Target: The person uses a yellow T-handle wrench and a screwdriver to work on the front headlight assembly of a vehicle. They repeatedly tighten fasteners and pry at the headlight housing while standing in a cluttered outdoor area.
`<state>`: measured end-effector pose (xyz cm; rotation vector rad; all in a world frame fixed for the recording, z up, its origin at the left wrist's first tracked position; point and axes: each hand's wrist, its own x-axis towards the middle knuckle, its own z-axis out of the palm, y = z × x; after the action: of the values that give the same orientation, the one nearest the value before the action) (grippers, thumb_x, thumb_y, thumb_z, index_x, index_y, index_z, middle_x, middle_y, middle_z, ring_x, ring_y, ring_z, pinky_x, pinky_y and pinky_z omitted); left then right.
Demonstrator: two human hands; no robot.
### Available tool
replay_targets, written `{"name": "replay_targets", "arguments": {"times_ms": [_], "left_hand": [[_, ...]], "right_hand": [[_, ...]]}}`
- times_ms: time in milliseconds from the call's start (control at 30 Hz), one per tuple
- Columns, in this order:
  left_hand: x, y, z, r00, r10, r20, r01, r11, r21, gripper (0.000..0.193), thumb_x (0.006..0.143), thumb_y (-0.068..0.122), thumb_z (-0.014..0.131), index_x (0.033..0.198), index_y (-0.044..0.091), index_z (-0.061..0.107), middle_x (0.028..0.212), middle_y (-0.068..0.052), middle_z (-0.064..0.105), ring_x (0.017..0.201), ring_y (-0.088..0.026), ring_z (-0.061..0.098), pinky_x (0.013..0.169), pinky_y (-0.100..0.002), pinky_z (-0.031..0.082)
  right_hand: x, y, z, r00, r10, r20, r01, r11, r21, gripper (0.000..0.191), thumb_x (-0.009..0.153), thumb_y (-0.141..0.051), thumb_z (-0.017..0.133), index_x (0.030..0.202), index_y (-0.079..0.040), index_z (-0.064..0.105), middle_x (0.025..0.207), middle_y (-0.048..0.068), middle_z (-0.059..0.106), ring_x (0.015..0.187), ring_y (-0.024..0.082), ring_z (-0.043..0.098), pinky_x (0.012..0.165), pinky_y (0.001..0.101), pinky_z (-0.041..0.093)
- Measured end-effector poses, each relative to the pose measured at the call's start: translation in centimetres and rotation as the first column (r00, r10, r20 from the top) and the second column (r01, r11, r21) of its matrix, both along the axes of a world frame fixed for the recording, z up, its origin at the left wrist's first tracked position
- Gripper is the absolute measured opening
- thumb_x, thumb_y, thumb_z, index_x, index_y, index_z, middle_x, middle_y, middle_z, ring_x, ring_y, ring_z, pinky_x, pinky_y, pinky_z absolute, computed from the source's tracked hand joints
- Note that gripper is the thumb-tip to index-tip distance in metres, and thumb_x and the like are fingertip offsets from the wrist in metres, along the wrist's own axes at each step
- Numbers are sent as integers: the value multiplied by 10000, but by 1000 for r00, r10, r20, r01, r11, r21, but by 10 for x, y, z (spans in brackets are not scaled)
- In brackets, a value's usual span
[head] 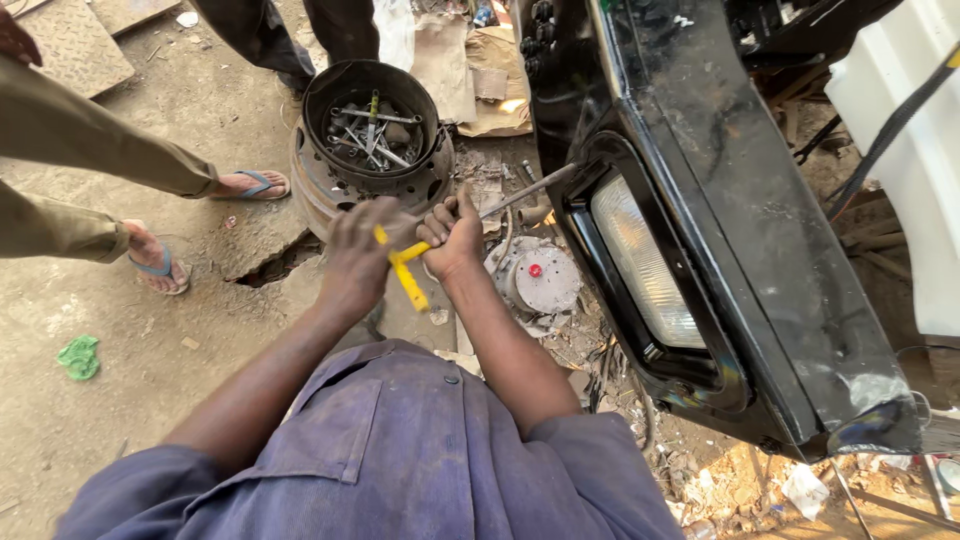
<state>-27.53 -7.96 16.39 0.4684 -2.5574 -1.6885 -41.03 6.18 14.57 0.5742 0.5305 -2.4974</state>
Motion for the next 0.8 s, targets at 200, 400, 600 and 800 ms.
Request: {"name": "replay_targets", "arguments": {"times_ms": [200,400,600,800], "left_hand": [[4,3,0,912,-289,291,-249,173,953,690,865,457,715,1416,68,569,1294,-209,622,1137,-342,599,892,-524,528],[-2,5,20,919,36,392,-127,970,208,511,958,225,734,1402,56,548,1227,-225,694,1008,-394,668,855,-522,535],[-1,-2,42,872,-251,420,-284,440,852,519,872,348,644,1312,79,586,1211,-168,678,972,-299,715,800,-466,585],[2,5,26,994,21,111,-45,976,215,592,898,230,742,1419,124,484,1254,-125,669,1073,-252,683,884,-420,568]], "right_hand": [[0,-1,3,999,22,-27,-22,999,-24,400,1050,-471,508,782,-174,507,539,-58,272,412,98,215,393,262,211],[-8,2,1,997,-14,-77,4,992,-129,399,1080,-448,524,782,-185,496,557,-66,278,427,89,220,393,262,201],[-9,4,-2,995,8,-98,-14,998,-58,383,1060,-450,534,785,-185,511,547,-73,276,409,86,207,385,254,194],[-14,6,2,995,1,-96,-14,991,-134,380,1062,-441,520,768,-201,505,544,-72,271,410,93,213,383,266,196]]}}
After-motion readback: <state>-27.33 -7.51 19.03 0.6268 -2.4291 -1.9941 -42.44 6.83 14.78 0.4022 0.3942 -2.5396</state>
